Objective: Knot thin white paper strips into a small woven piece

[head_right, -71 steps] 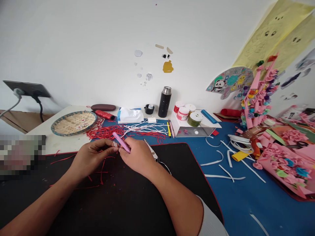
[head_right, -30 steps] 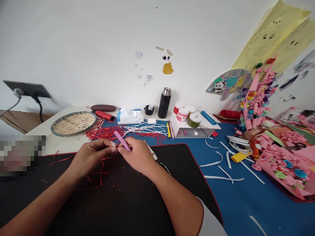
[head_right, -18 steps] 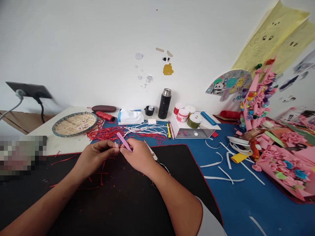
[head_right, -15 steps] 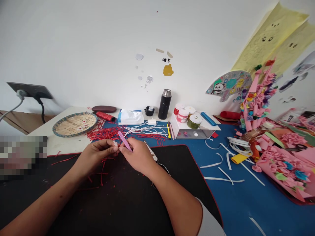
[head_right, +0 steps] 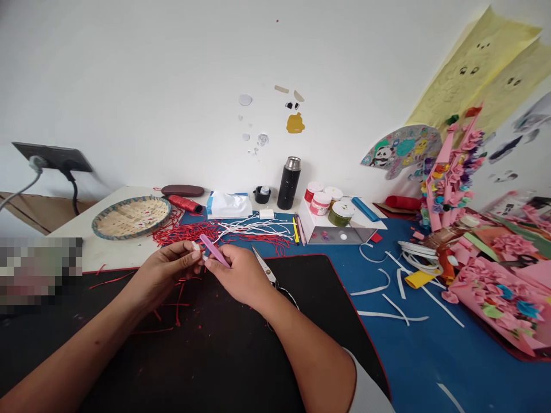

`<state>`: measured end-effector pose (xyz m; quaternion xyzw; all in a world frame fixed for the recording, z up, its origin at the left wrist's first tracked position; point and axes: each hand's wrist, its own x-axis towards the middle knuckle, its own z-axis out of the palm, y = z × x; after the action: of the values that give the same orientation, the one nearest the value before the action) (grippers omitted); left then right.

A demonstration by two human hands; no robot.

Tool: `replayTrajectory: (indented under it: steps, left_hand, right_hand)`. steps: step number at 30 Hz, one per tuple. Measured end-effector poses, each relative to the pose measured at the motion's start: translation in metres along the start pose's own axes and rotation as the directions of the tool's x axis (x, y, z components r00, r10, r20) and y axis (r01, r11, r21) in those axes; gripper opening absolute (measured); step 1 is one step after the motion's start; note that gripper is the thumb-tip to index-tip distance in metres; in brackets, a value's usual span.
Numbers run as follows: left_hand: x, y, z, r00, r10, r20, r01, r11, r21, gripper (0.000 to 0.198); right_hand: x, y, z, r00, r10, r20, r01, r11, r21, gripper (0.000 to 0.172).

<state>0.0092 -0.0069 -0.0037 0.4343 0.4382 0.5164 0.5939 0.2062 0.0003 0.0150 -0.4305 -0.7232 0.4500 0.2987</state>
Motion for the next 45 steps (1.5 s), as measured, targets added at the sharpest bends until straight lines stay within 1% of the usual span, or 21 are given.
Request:
replayTrajectory:
  steps: [3, 6, 10, 14, 20, 23, 25, 31, 34, 37, 39, 42, 45]
  left_hand:
    - [-0.001, 0.001, 0.001, 1.000, -0.007, 0.027, 0.007, 1.000, -0.005, 0.034]
    - [-0.001, 0.002, 0.001, 1.000, 0.001, 0.005, -0.001, 1.000, 0.001, 0.032]
    - [-0.002, 0.004, 0.001, 1.000, 0.002, -0.016, -0.002, 1.000, 0.008, 0.031]
    - [-0.001, 0.004, 0.001, 1.000, 0.005, -0.030, -0.006, 1.000, -0.024, 0.033]
    - [-0.001, 0.005, 0.001, 0.999, 0.008, -0.040, -0.009, 1.000, -0.028, 0.034]
    - [-0.002, 0.005, 0.000, 0.998, 0.037, -0.046, -0.036, 0.999, 0.039, 0.034]
    - [-0.004, 0.005, 0.000, 0.996, 0.070, -0.056, -0.064, 0.993, 0.099, 0.034]
    - [-0.008, 0.009, 0.000, 0.992, 0.124, -0.039, -0.112, 0.970, 0.217, 0.033]
    - [-0.008, 0.009, 0.001, 0.989, 0.138, -0.048, -0.122, 0.962, 0.245, 0.034]
    - [-0.005, 0.006, 0.000, 0.992, 0.108, -0.072, -0.096, 0.984, 0.150, 0.033]
    - [-0.002, 0.003, -0.001, 0.996, 0.050, -0.074, -0.047, 0.998, 0.042, 0.033]
    - [0.000, 0.002, -0.001, 0.997, -0.031, -0.074, 0.023, 0.993, -0.114, 0.035]
    - [0.002, 0.002, -0.002, 0.994, -0.077, -0.078, 0.059, 0.976, -0.210, 0.036]
  right_hand:
    - [0.000, 0.000, 0.000, 1.000, 0.020, 0.018, -0.020, 1.000, -0.006, 0.031]
    - [0.000, 0.001, 0.000, 0.999, 0.025, 0.028, -0.025, 0.999, 0.020, 0.031]
    - [0.001, 0.003, 0.001, 0.999, 0.016, 0.032, -0.020, 0.991, 0.133, 0.027]
    - [0.003, 0.006, 0.002, 0.999, 0.030, 0.030, -0.035, 0.975, 0.218, 0.023]
    - [0.004, 0.006, 0.000, 0.999, 0.039, 0.014, -0.041, 0.977, 0.207, 0.024]
    - [0.003, 0.007, 0.000, 0.998, 0.063, 0.012, -0.064, 0.975, 0.211, 0.024]
    - [0.003, 0.008, 0.001, 0.995, 0.095, 0.019, -0.097, 0.964, 0.246, 0.023]
    - [0.005, 0.007, 0.003, 0.971, 0.230, 0.069, -0.239, 0.890, 0.388, 0.019]
    - [0.006, 0.009, 0.003, 0.964, 0.248, 0.100, -0.266, 0.856, 0.443, 0.022]
    - [0.007, 0.012, 0.004, 0.977, 0.185, 0.106, -0.214, 0.852, 0.478, 0.026]
    - [0.007, 0.012, 0.003, 0.988, 0.138, 0.063, -0.152, 0.882, 0.445, 0.025]
    - [0.007, 0.010, 0.001, 0.995, 0.095, -0.013, -0.084, 0.930, 0.358, 0.020]
    - [0.006, 0.007, 0.001, 0.997, 0.053, -0.056, -0.033, 0.947, 0.319, 0.019]
